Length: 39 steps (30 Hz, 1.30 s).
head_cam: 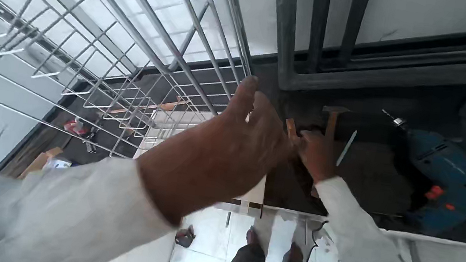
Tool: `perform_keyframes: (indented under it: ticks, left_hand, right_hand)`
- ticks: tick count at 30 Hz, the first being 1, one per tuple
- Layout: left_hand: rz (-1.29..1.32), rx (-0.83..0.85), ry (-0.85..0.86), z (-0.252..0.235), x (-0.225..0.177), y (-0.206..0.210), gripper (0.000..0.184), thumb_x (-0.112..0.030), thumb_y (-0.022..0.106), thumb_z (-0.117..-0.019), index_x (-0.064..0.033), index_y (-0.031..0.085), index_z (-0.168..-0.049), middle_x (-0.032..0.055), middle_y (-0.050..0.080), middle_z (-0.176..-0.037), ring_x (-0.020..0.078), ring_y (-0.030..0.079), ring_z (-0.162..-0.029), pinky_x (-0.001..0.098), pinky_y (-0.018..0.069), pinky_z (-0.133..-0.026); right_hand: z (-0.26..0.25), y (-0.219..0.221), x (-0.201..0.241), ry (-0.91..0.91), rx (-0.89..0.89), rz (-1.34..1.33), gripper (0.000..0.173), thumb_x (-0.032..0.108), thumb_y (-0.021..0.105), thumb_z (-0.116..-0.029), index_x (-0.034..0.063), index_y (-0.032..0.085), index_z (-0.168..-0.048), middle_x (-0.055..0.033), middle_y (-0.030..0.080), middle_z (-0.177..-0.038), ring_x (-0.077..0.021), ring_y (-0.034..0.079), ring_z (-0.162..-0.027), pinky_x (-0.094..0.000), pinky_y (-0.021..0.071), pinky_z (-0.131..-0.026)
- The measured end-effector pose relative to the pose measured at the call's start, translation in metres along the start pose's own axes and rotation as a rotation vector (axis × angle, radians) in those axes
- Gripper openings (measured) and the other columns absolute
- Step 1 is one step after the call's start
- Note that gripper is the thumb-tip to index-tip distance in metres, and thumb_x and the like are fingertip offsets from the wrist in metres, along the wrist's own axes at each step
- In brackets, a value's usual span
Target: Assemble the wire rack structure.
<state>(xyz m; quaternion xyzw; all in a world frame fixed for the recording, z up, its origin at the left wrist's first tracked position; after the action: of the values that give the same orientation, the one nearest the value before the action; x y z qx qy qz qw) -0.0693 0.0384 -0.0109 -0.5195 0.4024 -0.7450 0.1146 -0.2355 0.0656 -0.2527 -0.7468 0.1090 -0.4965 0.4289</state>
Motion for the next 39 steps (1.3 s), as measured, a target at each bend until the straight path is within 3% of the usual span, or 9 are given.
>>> perform_keyframes:
  ticks: [4, 7, 10, 13, 18, 21, 27, 33, 39]
  left_hand:
    - [0.148, 0.606, -0.218, -0.009, 0.018, 0.067, 0.054, -0.036, 0.067, -0.0971, 0.0113, 0.06, -0.121, 0.0295, 0.064, -0.111, 0.048, 0.06, -0.112, 0.0606, 0.0417, -0.096]
    - [0.231, 0.796, -0.343, 0.001, 0.027, 0.093, 0.044, -0.026, 0.069, -0.0965, 0.0092, 0.059, -0.122, 0.0257, 0.063, -0.112, 0.0432, 0.059, -0.111, 0.0532, 0.0455, -0.091]
    - [0.291, 0.628, -0.234, -0.002, 0.022, 0.083, 0.018, -0.002, 0.056, -0.0985, 0.0088, 0.064, -0.111, 0.0225, 0.067, -0.098, 0.0386, 0.066, -0.095, 0.0498, 0.049, -0.083]
    - [0.3, 0.45, -0.055, 0.0, 0.023, 0.077, 0.021, -0.007, 0.051, -0.1046, 0.0092, 0.065, -0.105, 0.0227, 0.067, -0.087, 0.0392, 0.068, -0.086, 0.0498, 0.0496, -0.079]
    - [0.262, 0.166, 0.05, 0.006, 0.024, 0.075, 0.022, -0.008, 0.053, -0.1028, 0.0064, 0.065, -0.091, 0.0182, 0.061, -0.069, 0.0358, 0.066, -0.07, 0.0451, 0.0495, -0.068]
    - [0.229, -0.026, 0.069, 0.011, 0.025, 0.07, 0.022, -0.006, 0.053, -0.0998, 0.0054, 0.063, -0.084, 0.0168, 0.058, -0.063, 0.0349, 0.065, -0.063, 0.0442, 0.0505, -0.063]
    - [0.174, -0.077, 0.109, 0.013, 0.024, 0.068, 0.021, 0.002, 0.048, -0.0983, 0.0041, 0.06, -0.08, 0.012, 0.05, -0.057, 0.0291, 0.058, -0.055, 0.0394, 0.0437, -0.055]
    - [0.193, -0.077, 0.13, 0.012, 0.025, 0.066, 0.018, 0.005, 0.049, -0.096, 0.0061, 0.064, -0.085, 0.0139, 0.056, -0.061, 0.0293, 0.061, -0.059, 0.0398, 0.0461, -0.06]
    - [0.162, -0.096, 0.101, 0.015, 0.022, 0.065, 0.019, 0.01, 0.048, -0.0943, 0.0055, 0.062, -0.083, 0.0129, 0.054, -0.061, 0.0272, 0.059, -0.059, 0.0391, 0.0465, -0.063]
  right_hand:
    - [-0.048, 0.071, -0.011, 0.236, 0.232, 0.111, 0.048, 0.02, 0.067, -0.0991, -0.0085, 0.056, -0.136, -0.0369, 0.052, -0.137, -0.0543, 0.055, -0.123, -0.0652, 0.0464, -0.1]
    - [-0.058, 0.078, -0.013, 0.29, 0.322, 0.126, 0.046, 0.017, 0.068, -0.0982, -0.0114, 0.058, -0.132, -0.0385, 0.056, -0.133, -0.0556, 0.054, -0.125, -0.0688, 0.0424, -0.102]
    - [-0.055, 0.062, -0.006, 0.311, 0.389, 0.138, 0.045, 0.019, 0.065, -0.0997, -0.0058, 0.058, -0.137, -0.0344, 0.059, -0.131, -0.0517, 0.056, -0.125, -0.0677, 0.0415, -0.102]
    - [-0.041, 0.047, -0.004, 0.337, 0.259, -0.085, 0.034, 0.015, 0.066, -0.0977, -0.0109, 0.065, -0.12, -0.035, 0.064, -0.117, -0.0514, 0.062, -0.113, -0.0672, 0.0465, -0.096]
    - [0.01, 0.093, 0.005, 0.348, 0.381, -0.507, 0.031, 0.006, 0.064, -0.0982, -0.0072, 0.062, -0.126, -0.0263, 0.068, -0.107, -0.0337, 0.071, -0.084, -0.0499, 0.0597, -0.079]
    - [0.023, 0.11, 0.002, 0.454, 0.395, -0.547, 0.044, 0.004, 0.067, -0.0961, -0.0056, 0.055, -0.138, -0.0271, 0.068, -0.109, -0.033, 0.072, -0.083, -0.0474, 0.0601, -0.078]
    - [0.008, 0.11, 0.011, 0.465, 0.483, -0.351, 0.04, 0.012, 0.072, -0.0943, -0.0017, 0.062, -0.13, -0.022, 0.07, -0.099, -0.0274, 0.07, -0.072, -0.0435, 0.0592, -0.071]
    - [0.002, 0.097, 0.061, 0.265, 0.465, 0.104, 0.025, 0.014, 0.065, -0.0977, -0.0095, 0.068, -0.106, -0.0299, 0.068, -0.108, -0.0452, 0.067, -0.107, -0.0603, 0.051, -0.089]
    - [0.005, 0.095, 0.054, 0.138, 0.582, 0.049, 0.027, 0.013, 0.061, -0.1022, -0.0104, 0.067, -0.114, -0.031, 0.066, -0.114, -0.046, 0.064, -0.112, -0.0592, 0.0484, -0.097]
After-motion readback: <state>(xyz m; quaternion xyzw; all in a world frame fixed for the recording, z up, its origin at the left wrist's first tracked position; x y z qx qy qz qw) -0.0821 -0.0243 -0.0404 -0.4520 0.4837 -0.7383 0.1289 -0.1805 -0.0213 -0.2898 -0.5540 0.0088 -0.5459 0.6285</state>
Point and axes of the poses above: each hand's wrist, its own z-axis away from the middle knuckle, its own y-axis out of the palm, x = y × z, the point moved 8 cm from there along -z, towards the middle knuckle
